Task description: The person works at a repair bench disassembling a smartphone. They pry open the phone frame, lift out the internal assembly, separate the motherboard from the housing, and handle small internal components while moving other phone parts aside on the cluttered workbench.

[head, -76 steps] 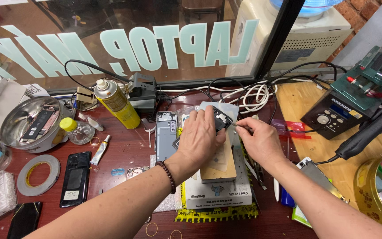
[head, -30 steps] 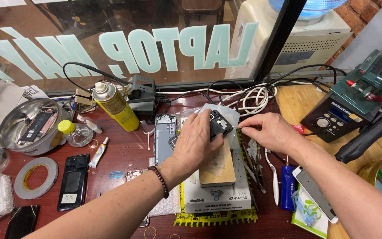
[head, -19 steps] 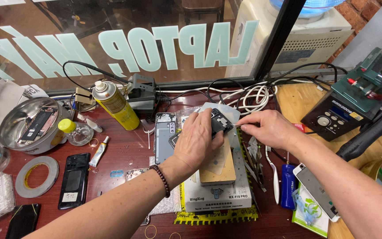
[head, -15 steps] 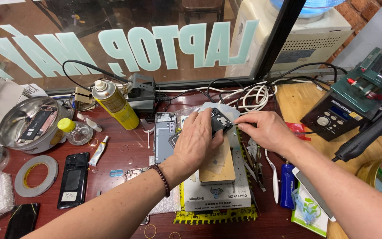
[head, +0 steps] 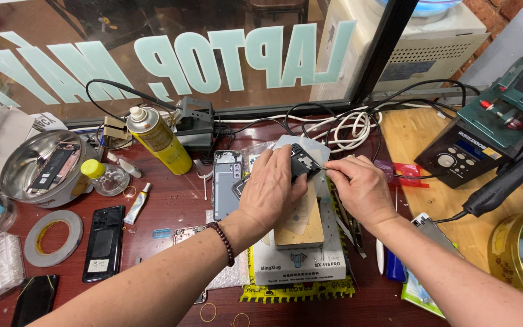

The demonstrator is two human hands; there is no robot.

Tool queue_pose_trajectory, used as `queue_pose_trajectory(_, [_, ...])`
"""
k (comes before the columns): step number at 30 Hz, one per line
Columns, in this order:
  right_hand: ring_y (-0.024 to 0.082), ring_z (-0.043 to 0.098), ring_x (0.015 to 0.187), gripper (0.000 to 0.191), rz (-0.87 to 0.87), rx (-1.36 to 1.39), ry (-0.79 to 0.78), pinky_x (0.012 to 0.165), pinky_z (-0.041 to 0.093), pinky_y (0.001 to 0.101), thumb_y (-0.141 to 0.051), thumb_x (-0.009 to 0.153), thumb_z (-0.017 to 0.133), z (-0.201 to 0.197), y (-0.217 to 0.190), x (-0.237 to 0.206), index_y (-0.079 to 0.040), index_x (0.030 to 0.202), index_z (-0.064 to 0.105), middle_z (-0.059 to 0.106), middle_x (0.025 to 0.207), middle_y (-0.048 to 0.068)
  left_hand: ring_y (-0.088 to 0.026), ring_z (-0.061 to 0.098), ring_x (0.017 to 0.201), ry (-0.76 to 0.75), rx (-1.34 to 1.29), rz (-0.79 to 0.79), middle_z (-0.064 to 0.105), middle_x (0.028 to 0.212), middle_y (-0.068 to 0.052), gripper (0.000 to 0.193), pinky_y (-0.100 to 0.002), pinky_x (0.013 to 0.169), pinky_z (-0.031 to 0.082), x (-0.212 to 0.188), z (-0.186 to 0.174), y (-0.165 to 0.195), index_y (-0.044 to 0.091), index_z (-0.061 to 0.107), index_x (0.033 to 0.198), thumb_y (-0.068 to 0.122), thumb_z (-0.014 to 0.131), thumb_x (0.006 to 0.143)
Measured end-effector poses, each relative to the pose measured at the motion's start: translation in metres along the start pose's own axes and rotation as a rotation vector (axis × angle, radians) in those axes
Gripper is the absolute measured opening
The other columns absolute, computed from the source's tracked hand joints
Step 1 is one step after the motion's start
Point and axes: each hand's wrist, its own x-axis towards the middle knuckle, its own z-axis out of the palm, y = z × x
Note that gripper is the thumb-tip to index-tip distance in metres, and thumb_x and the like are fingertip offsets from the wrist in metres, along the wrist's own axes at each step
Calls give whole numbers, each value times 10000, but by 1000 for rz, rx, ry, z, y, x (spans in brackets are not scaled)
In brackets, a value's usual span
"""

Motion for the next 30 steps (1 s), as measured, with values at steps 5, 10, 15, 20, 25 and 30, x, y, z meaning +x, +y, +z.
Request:
queue_pose_trajectory(5, [294,700,891,159,52,31,-86,791,550,388,-155,892,718,-2,6,1,-93,1025,778,749,942,104,-382,558,1063,177,-9,45,617,1130,-222,819,-462,933,465,2,-3,4,-74,461,1341,330,811,722])
queue_pose_trajectory(10, [158,740,741,228,361,116,-278,698,560,310,-195,886,741,-3,17,7,-115,1096,782,784,902,66,-329,559,1065,-72,184,-327,595,1071,-172,695,-455,896,477,7,-10,7,-17,594,1073,504,851,693])
queue_pose_trajectory(15, [64,638,687,232,559,380,-459,620,529,246,-160,875,751,-10,35,19,-71,1084,800,749,806,-2,-316,567,1028,-68,166,-257,578,1036,-164,673,-440,887,491,7,-14,6,-18,625,1017,529,852,698])
queue_pose_trajectory(20, [54,568,656,222,703,599,-577,553,438,230,-113,859,764,-16,55,25,-26,1060,802,704,786,-3,-323,567,1013,22,156,-144,555,1041,-152,657,-434,856,490,4,-13,4,-1,628,1007,504,867,660])
queue_pose_trajectory(25, [73,588,658,218,826,723,-582,548,446,234,-104,869,742,-9,66,19,-16,1067,768,723,818,14,-322,563,1002,25,148,-156,547,1028,-151,665,-435,857,487,4,-12,4,-2,624,1010,501,875,655])
queue_pose_trajectory(30, [78,597,682,223,835,809,-586,571,468,233,-120,876,738,-8,71,14,-16,1072,758,730,853,23,-324,563,993,50,135,-129,549,1015,-149,674,-438,852,488,3,-10,3,-5,623,1023,492,879,648])
